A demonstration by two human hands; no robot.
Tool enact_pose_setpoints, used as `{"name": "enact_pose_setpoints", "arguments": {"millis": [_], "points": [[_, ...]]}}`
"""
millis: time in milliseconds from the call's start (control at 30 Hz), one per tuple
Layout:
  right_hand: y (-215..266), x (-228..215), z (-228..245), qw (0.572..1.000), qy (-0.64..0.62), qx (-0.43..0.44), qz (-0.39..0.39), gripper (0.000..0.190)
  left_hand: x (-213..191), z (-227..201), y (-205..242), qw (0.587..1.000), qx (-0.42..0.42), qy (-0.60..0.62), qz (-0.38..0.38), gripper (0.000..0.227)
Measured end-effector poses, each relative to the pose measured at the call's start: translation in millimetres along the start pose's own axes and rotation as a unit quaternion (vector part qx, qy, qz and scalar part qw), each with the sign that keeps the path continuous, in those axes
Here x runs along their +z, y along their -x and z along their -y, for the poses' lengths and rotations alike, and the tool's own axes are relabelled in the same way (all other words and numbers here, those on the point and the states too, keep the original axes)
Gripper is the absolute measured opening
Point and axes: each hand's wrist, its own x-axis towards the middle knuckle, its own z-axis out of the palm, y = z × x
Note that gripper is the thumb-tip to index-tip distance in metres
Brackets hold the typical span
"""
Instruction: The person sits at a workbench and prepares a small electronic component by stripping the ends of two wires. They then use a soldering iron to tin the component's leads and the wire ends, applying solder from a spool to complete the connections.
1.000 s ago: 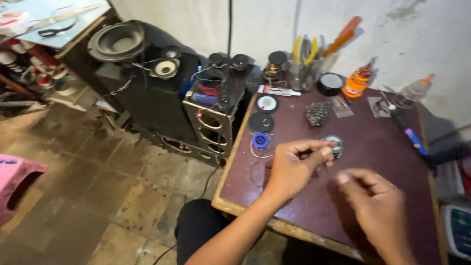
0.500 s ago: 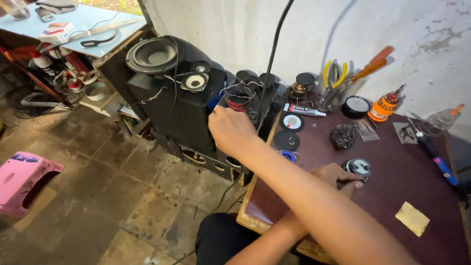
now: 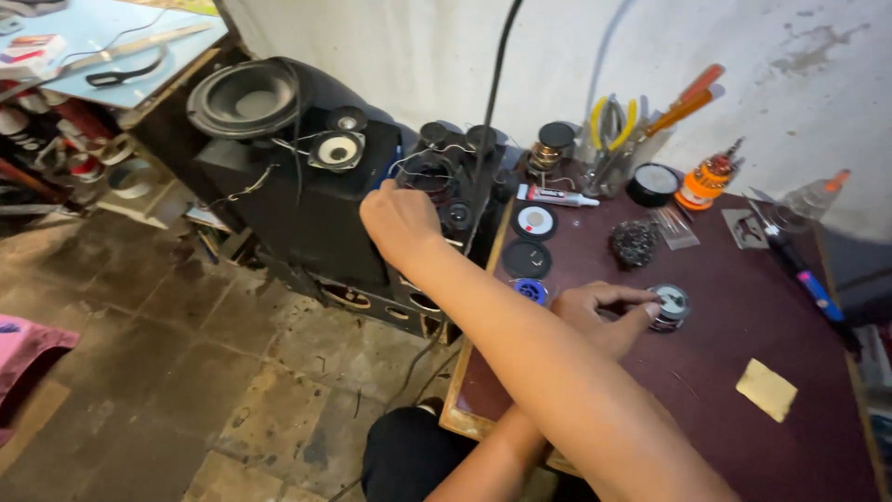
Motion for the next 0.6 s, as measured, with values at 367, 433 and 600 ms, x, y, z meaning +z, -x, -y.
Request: {"name": "enact_pose_setpoints", "arguments": {"millis": [367,433,600], "points": [[7,-16,3,0.994,-0.061,-0.017,-0.089,0.005,-4,-7,3,1.0,0.024,0.002,0.019,0.021],[9,-35,8,0.989,-0.07,-0.02,-0.126,0.006,0,-1,2,0.999,0.03,0.002,0.023,0.021],[22,-108,32,0.924,-0.136,-0.059,-0.352,0.017,3,2,10,0.995,0.086,0.039,0.02,0.022]]}}
